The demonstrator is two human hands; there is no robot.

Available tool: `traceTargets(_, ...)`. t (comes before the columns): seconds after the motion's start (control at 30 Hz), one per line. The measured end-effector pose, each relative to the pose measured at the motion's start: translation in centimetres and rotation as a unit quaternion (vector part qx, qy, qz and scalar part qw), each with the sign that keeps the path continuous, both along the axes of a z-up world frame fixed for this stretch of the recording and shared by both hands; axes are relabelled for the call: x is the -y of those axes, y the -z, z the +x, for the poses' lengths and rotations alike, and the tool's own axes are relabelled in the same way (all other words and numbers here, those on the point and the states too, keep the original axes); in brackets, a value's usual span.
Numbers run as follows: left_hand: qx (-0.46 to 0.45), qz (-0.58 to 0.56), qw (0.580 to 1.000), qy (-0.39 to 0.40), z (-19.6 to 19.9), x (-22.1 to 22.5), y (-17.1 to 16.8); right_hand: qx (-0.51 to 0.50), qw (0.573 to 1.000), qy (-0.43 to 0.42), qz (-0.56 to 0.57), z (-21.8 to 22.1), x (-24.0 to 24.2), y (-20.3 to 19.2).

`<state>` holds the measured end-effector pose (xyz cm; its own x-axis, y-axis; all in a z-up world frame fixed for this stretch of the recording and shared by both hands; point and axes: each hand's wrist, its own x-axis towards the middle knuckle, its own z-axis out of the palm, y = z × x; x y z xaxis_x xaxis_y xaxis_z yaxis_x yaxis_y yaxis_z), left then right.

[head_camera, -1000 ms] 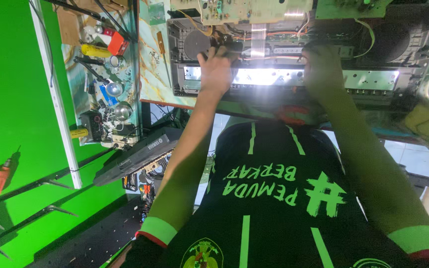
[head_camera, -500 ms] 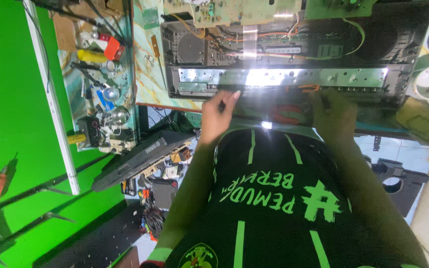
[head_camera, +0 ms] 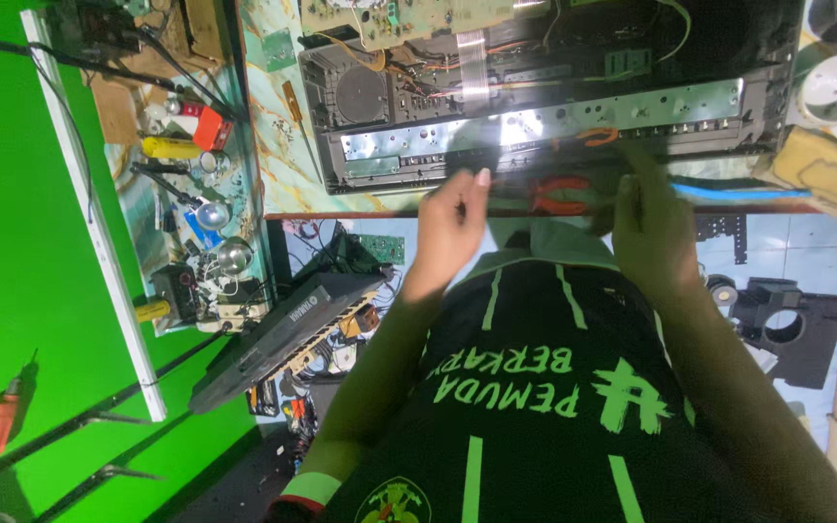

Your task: The person wipes a circuit board with a blue sponge, positions the board and a metal bracket inside an electronic keyboard housing, and uses a screwdriver to secure screws into the bracket.

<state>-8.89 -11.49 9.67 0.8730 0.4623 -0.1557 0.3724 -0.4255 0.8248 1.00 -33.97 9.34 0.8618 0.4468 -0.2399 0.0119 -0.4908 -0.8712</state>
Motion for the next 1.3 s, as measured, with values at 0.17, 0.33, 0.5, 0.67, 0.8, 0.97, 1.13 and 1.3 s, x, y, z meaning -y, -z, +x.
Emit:
traceTargets(0.17, 0.201, 0.052, 0.959, 0.195, -0.5, 3.7, 0.3, -0.288, 0.891, 0.065, 0.344, -3.3, -2.2, 1.8)
traceTargets(0.33, 0.241, -0.289, 0.924, 0.063, 1.0, 8.9, 4.2, -0.268, 0.955, 0.052, 0.116, -7.9, -3.1, 4.7)
traceTargets(0.5, 0.208, -0.46, 0.863, 0.006, 1.1, 9.8, 8.4, -0.012, 0.956, -0.117, 0.268, -9.3, -1.9, 5.1)
traceTargets(0.67, 0.239, -0.426, 0.87, 0.07, -0.2, 13.5, 7.8, -0.259, 0.678, 0.098, 0.681, -7.4, -2.5, 6.7)
traceTargets(0.8, 0.243, -0.377, 0.89, 0.077, 1.1, 14.9, 6.6, -0.248, 0.729, 0.101, 0.629, -7.3, 0.1, 7.6)
traceTargets(0.97, 0.207, -0.312, 0.917, 0.139, 2.1, 20.5, 6.3, -0.231, 0.83, 0.079, 0.501, -3.2, 4.6, 5.6)
traceTargets(1.13, 0.135, -0.039, 0.988, 0.062, 6.0, 19.9, 8.2, -0.271, 0.86, -0.015, 0.431, -1.8, 10.9, 1.5)
traceTargets(1.3, -0.05, -0.074, 0.993, -0.073, 2.9, 20.7, 7.8, -0.175, 0.975, -0.024, 0.135, 3.0, 16.1, 1.6)
